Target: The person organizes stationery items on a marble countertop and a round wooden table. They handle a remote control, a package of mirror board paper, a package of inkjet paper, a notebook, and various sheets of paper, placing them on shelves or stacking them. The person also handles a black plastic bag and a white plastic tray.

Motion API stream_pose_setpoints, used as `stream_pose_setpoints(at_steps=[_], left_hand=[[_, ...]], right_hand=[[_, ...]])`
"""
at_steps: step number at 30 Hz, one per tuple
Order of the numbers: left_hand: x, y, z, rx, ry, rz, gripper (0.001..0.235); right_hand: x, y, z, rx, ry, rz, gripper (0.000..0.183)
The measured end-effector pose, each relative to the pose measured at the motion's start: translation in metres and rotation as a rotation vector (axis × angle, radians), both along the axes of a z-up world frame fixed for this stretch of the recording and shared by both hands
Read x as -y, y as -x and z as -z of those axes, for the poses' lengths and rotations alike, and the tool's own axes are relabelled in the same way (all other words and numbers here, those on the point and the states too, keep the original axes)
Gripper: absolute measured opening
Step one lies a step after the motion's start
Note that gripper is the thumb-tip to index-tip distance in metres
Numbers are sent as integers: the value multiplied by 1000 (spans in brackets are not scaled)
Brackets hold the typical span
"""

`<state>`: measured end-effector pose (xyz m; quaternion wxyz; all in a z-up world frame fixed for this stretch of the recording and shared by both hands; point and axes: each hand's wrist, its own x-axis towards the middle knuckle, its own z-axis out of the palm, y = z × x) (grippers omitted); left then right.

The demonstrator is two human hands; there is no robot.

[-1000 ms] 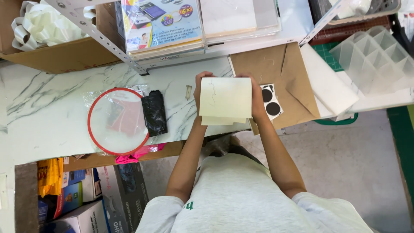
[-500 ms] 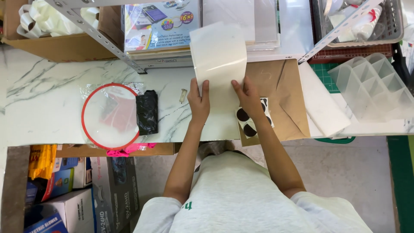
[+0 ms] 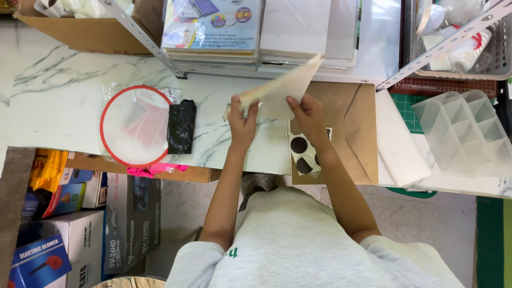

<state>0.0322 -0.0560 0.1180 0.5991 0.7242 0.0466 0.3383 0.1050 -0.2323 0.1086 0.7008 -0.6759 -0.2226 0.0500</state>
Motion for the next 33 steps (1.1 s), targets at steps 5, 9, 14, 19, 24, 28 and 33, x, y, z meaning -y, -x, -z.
stream_pose_setpoints(at_steps=[5,9,14,19,24,28,33], left_hand=[[8,0,4,217,-169,7,32],[3,-1,38,45,-26,-40,29],[7,0,28,44,-31,15,32],[-1,-5,16,-238,74,-124,28],[-11,0,22,-48,241,109,31],[-18,-1,51,-100,805,251,52],[-23,7,74,-15,1187,446,54]], right_hand=[[0,-13,29,44,20,-5,21],[2,-23,99,-176,145,31,15],[8,-30,148,523,252,110,31],[6,-11,24,-62,-18,-126,36],[22,-7,-19,171,-6,-260,43],[32,-14,2,-313,122,-479,45],[29,-11,9,-401,228,-577,48]])
